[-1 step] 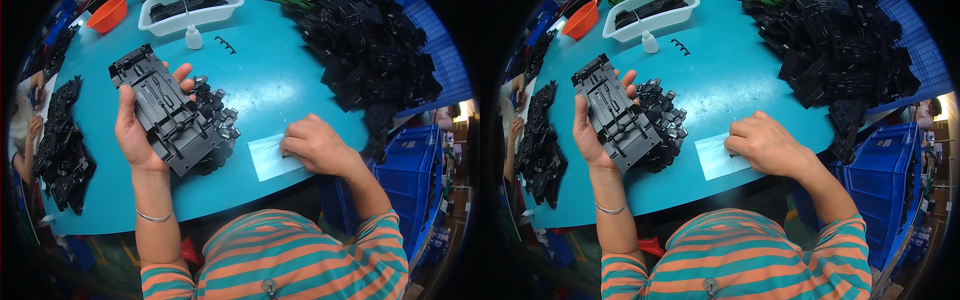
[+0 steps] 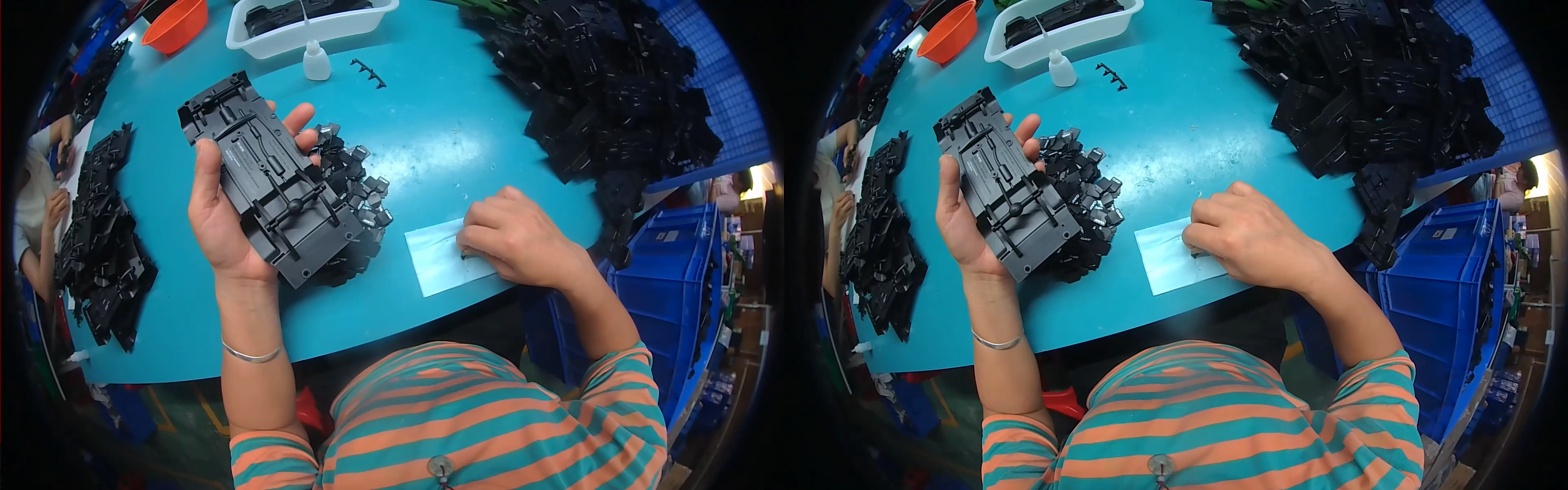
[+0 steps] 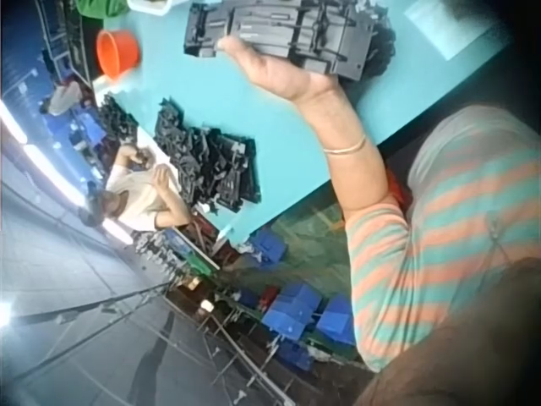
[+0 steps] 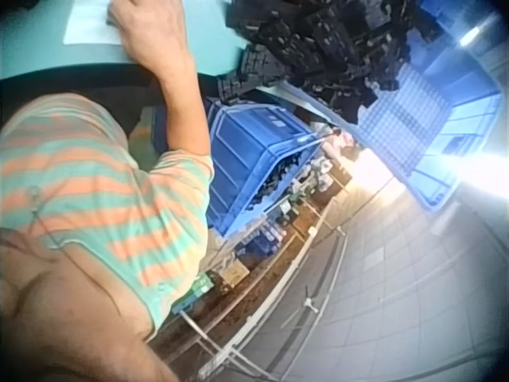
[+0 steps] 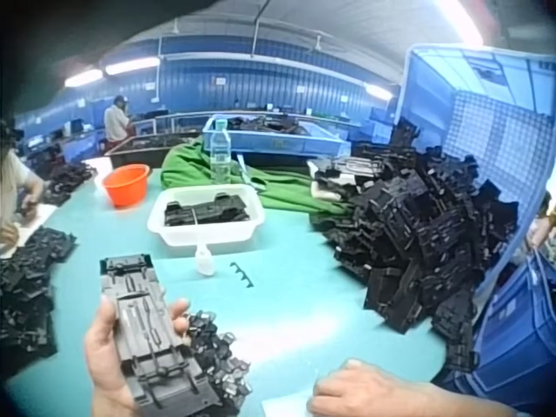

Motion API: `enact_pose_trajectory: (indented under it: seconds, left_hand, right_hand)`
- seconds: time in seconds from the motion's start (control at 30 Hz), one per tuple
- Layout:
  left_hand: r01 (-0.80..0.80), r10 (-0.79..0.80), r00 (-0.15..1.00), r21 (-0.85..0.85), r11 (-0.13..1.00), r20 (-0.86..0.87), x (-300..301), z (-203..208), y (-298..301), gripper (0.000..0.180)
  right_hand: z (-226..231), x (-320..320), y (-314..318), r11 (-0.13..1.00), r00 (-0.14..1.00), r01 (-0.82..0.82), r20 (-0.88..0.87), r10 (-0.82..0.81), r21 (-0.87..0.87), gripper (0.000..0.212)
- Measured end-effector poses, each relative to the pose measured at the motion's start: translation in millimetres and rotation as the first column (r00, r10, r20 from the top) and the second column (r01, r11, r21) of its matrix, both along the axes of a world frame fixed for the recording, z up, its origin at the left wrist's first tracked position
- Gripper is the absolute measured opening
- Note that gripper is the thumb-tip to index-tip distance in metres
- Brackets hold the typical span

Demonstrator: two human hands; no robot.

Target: The person assembles toy car chassis by picking up small plastic components, pressing them against an adhesive pad, attaching them to the chassis frames by hand, and stacking the assembled chassis.

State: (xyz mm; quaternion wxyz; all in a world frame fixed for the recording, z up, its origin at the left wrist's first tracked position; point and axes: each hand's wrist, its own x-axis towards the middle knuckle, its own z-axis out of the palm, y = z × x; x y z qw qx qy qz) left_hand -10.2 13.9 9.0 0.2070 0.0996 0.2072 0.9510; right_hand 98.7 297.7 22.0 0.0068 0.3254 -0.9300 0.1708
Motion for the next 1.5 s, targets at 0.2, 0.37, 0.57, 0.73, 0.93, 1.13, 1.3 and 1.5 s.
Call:
enact_pose_trajectory:
  seconds: [0.2,0.37,0.57,0.73,0.93,1.13,1.3,1.5]
  left_hand:
    - [-0.002,0.001,1.000,-0.008,1.000,-0.014,0.3,1.4,2.0,0.060]
    - [-0.041,0.041,0.999,-0.031,0.999,-0.009,3.6,2.6,2.6,0.061]
    - [-0.068,0.068,0.998,-0.080,0.994,-0.006,4.7,4.7,5.5,0.061]
    - [-0.069,0.068,0.998,-0.085,0.994,-0.020,3.8,4.8,4.9,0.061]
    - [-0.070,0.067,0.997,-0.089,0.994,-0.038,4.5,4.7,4.2,0.061]
    - [-0.064,0.062,0.998,-0.082,0.995,-0.035,5.7,5.1,5.3,0.062]
    - [-0.063,0.060,0.998,-0.090,0.994,-0.035,4.7,2.7,5.8,0.062]
    - [-0.059,0.058,0.998,-0.071,0.996,-0.026,4.7,5.8,8.3,0.061]
  right_hand:
    - [7.8,-0.6,2.8,0.990,0.994,-0.095,-0.036,0.099,0.100,0.011]
    - [17.2,2.7,-0.3,0.950,0.984,-0.126,-0.086,0.156,0.286,0.011]
    - [9.4,1.7,0.5,0.985,0.979,-0.073,-0.177,0.101,0.159,0.006]
    - [8.2,3.9,1.1,0.982,0.979,-0.102,-0.162,0.127,0.157,0.006]
    - [13.7,1.5,5.2,0.968,0.989,-0.105,-0.080,0.126,0.227,0.013]
    - [0.8,-0.8,-1.7,0.994,0.989,0.031,-0.147,-0.015,0.107,0.009]
    - [2.2,2.5,-3.3,0.995,0.995,0.085,0.052,-0.082,-0.060,0.005]
    - [5.1,12.6,0.4,0.626,0.761,0.520,0.648,-0.032,-0.581,0.011]
